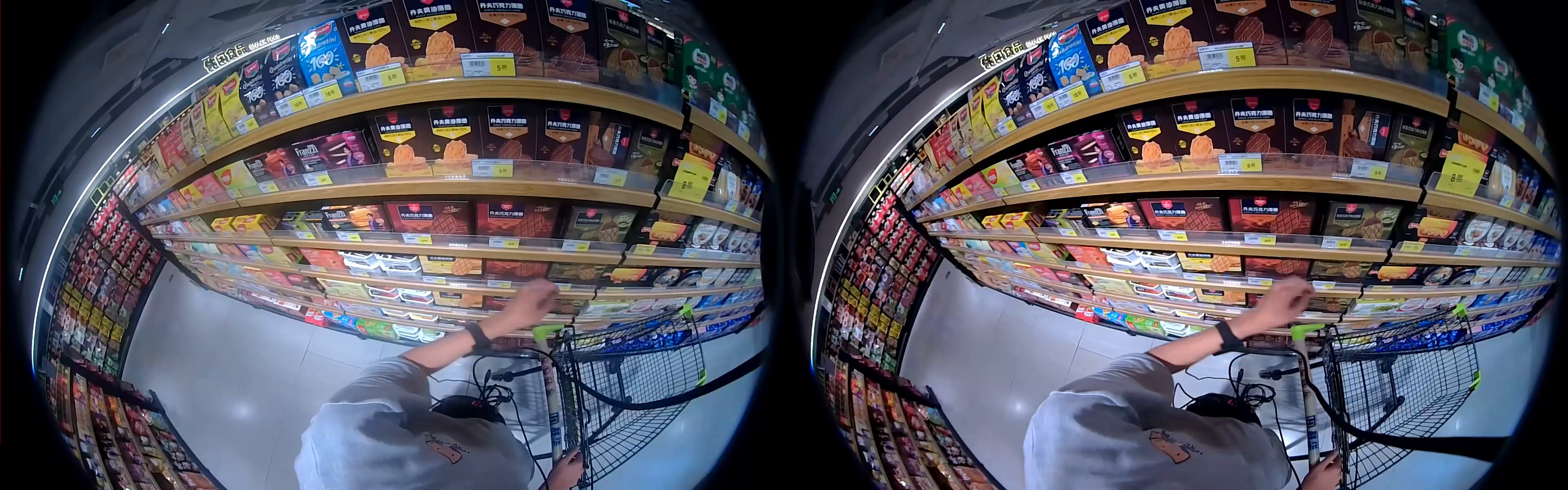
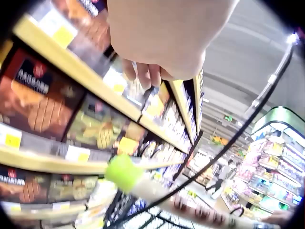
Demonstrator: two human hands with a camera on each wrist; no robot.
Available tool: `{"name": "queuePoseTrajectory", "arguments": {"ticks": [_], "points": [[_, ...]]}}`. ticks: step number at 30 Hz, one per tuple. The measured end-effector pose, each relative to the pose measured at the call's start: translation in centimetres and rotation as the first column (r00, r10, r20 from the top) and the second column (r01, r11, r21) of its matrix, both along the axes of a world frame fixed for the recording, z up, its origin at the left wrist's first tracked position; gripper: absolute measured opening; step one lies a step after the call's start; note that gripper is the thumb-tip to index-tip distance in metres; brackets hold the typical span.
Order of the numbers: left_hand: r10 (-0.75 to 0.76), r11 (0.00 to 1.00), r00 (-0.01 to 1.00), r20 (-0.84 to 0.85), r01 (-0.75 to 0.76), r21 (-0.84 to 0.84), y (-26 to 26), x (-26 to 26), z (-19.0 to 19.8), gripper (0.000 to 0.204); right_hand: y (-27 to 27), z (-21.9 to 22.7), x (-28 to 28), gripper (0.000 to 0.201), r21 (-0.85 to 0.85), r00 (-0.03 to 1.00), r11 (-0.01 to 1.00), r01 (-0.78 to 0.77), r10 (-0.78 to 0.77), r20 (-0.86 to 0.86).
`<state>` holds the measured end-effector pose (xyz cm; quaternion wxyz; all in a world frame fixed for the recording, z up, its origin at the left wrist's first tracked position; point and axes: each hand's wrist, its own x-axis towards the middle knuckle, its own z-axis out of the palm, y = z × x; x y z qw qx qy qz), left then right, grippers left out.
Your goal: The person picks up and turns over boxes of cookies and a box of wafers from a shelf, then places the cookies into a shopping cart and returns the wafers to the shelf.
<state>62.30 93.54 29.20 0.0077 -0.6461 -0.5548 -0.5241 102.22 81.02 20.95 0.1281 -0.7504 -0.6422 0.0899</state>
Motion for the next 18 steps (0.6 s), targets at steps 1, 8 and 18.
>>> {"name": "queuePoseTrajectory", "arguments": {"ticks": [1, 8, 18], "points": [[0.098, 0.988, 0.993, -0.063, -0.089, 0.129, -0.6, -1.8, 2.4, 0.010, 0.2, -0.8, 0.3, 0.054, -0.017, 1.000, 1.000, -0.008, 0.008, 0.016], [0.549, 0.773, 0.747, -0.375, -0.282, 0.569, -5.9, -15.0, 25.5, 0.025, 0.1, -1.1, 0.3, 0.050, 0.057, 0.999, 0.998, -0.032, 0.032, -0.009], [0.667, 0.742, 0.490, -0.561, -0.367, 0.562, -5.9, -18.8, 27.2, 0.035, 0.5, -2.0, 0.6, 0.042, -0.221, 0.998, 0.974, -0.047, 0.039, -0.040]]}}
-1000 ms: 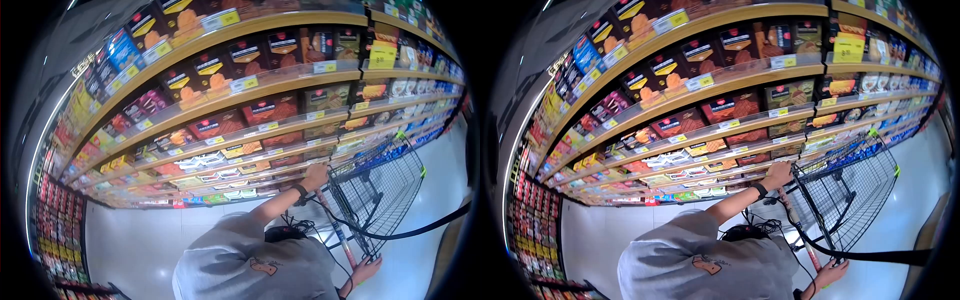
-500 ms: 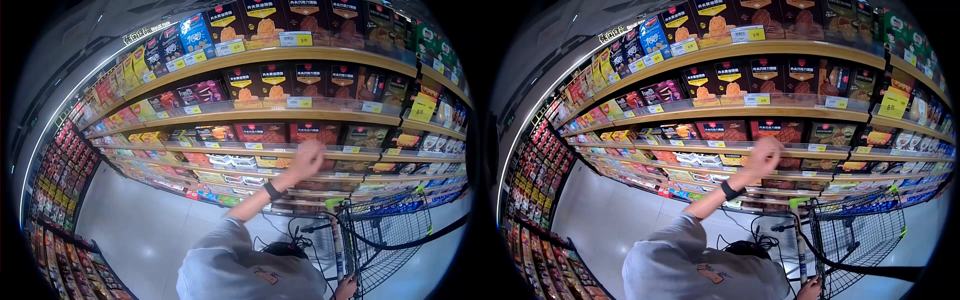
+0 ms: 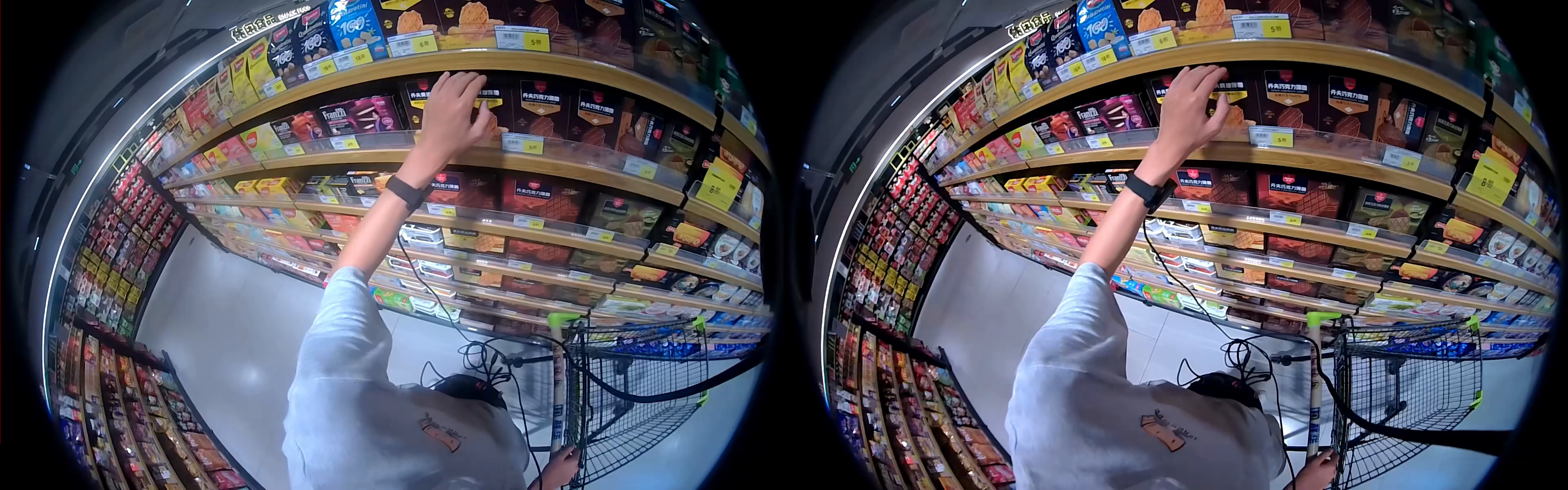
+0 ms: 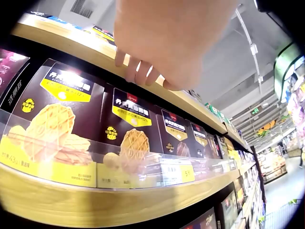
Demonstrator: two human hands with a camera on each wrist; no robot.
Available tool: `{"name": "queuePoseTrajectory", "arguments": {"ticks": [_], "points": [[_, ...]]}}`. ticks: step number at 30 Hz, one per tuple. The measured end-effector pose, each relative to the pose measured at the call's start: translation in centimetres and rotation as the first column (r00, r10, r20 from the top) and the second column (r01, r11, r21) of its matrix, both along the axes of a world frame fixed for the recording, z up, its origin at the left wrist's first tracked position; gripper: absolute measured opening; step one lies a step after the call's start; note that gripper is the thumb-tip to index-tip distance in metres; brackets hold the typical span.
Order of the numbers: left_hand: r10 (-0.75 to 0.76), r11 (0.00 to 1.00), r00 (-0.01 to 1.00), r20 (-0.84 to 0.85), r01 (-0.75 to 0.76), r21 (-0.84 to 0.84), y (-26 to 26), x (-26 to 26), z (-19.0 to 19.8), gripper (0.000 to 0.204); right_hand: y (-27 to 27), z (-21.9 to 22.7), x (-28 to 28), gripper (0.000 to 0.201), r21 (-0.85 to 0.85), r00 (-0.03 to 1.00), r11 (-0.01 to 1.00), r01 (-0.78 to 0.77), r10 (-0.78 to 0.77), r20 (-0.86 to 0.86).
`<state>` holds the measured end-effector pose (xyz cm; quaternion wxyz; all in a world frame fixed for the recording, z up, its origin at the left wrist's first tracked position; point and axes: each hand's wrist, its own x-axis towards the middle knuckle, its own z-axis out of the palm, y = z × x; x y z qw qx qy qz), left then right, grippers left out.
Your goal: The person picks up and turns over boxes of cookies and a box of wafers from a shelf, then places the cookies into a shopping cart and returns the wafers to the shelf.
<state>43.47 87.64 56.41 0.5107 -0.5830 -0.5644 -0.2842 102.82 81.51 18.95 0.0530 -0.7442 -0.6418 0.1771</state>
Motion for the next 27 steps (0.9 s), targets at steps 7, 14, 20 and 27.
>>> {"name": "queuePoseTrajectory", "arguments": {"ticks": [7, 14, 20, 27], "points": [[0.303, 0.951, 0.951, 0.059, -0.299, -0.073, 2.0, -2.2, -0.2, 0.041, -0.7, 0.8, -0.1, 0.046, 0.205, 1.000, 0.979, 0.011, -0.015, 0.017], [0.374, 0.915, 0.911, 0.177, -0.331, -0.231, 3.2, -3.7, 1.0, 0.061, 0.0, -0.7, 0.6, 0.043, 0.230, 0.997, 0.970, -0.074, 0.070, 0.025], [0.376, 0.914, 0.914, 0.152, -0.340, -0.220, 3.8, -4.5, 0.6, 0.063, -0.5, -0.3, 0.6, 0.043, 0.277, 0.995, 0.956, -0.100, 0.097, 0.021], [0.368, 0.928, 0.927, 0.072, -0.362, -0.090, 3.3, -4.3, -0.6, 0.057, -0.4, -1.3, 1.0, 0.044, 0.315, 0.992, 0.941, -0.120, 0.103, 0.070]]}}
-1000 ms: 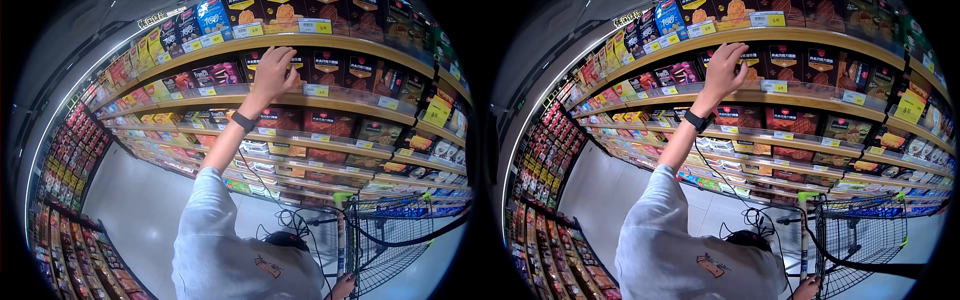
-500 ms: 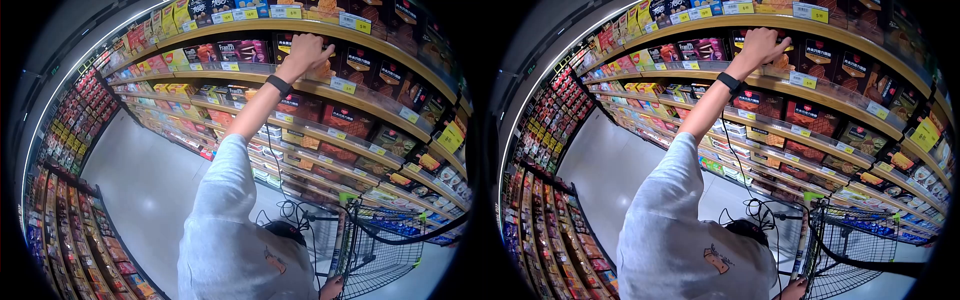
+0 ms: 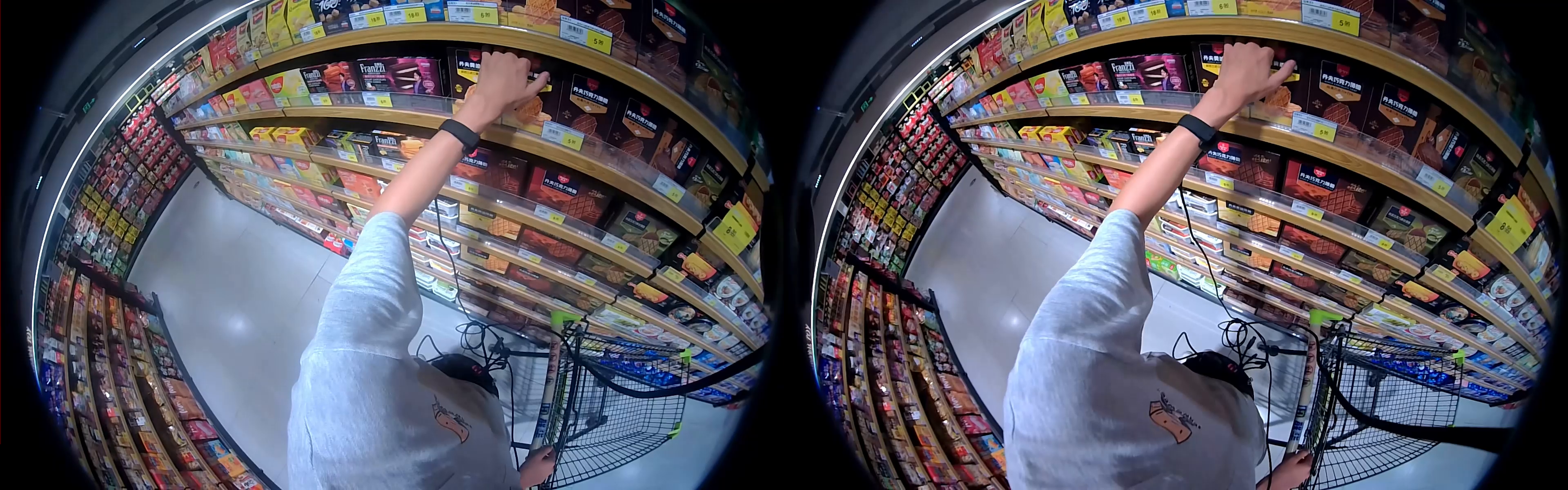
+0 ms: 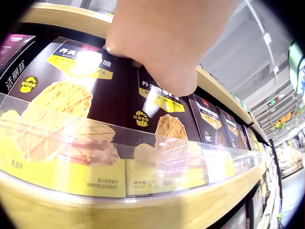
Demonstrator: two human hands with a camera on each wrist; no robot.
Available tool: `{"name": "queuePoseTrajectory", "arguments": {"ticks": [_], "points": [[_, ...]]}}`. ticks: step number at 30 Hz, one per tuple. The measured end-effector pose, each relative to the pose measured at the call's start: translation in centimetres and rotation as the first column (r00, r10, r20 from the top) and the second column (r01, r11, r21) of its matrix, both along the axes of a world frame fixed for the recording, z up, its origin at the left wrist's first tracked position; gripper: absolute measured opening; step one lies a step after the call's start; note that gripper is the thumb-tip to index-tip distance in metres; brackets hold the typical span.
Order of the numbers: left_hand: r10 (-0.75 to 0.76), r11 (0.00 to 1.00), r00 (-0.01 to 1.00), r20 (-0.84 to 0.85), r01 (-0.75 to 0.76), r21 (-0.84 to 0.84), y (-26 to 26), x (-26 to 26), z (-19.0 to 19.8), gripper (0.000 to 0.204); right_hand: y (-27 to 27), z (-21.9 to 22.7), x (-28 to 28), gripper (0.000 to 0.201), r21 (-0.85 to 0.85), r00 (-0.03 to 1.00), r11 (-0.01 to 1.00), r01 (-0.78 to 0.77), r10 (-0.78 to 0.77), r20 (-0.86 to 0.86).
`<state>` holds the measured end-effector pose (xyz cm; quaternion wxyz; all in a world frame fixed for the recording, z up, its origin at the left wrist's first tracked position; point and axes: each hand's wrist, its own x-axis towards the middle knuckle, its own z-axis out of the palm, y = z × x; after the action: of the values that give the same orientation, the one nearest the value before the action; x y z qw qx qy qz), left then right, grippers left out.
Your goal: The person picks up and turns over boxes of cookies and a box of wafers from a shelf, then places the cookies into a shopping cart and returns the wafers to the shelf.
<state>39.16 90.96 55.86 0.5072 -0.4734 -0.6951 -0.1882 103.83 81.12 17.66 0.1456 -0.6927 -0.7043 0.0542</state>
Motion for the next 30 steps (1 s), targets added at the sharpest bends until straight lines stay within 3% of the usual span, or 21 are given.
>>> {"name": "queuePoseTrajectory", "arguments": {"ticks": [5, 14, 17, 24, 30], "points": [[-0.021, 0.999, 1.000, 0.008, 0.021, 0.037, 0.1, -0.8, -0.5, 0.054, 0.6, -2.8, 1.0, 0.048, 0.027, 0.999, 1.000, 0.010, -0.009, -0.039], [-0.074, 0.995, 0.997, -0.026, 0.076, 0.062, -0.8, -0.3, -0.4, 0.047, 0.5, -1.9, 1.0, 0.048, -0.094, 1.000, 0.995, 0.022, -0.023, -0.004], [-0.109, 0.989, 0.988, -0.110, 0.119, 0.087, -1.5, 0.3, -0.2, 0.044, 0.6, -1.8, 1.0, 0.049, -0.109, 0.999, 0.994, 0.021, -0.024, -0.026], [-0.149, 0.987, 0.985, -0.082, 0.153, 0.045, -2.0, -0.2, 0.3, 0.041, 0.6, -1.2, 0.9, 0.055, -0.127, 0.999, 0.992, 0.002, -0.007, -0.039], [-0.097, 0.995, 0.995, -0.036, 0.098, 0.032, -2.0, 0.0, 0.0, 0.042, 0.4, -0.5, 0.6, 0.056, -0.157, 0.999, 0.987, 0.011, -0.018, -0.044]]}}
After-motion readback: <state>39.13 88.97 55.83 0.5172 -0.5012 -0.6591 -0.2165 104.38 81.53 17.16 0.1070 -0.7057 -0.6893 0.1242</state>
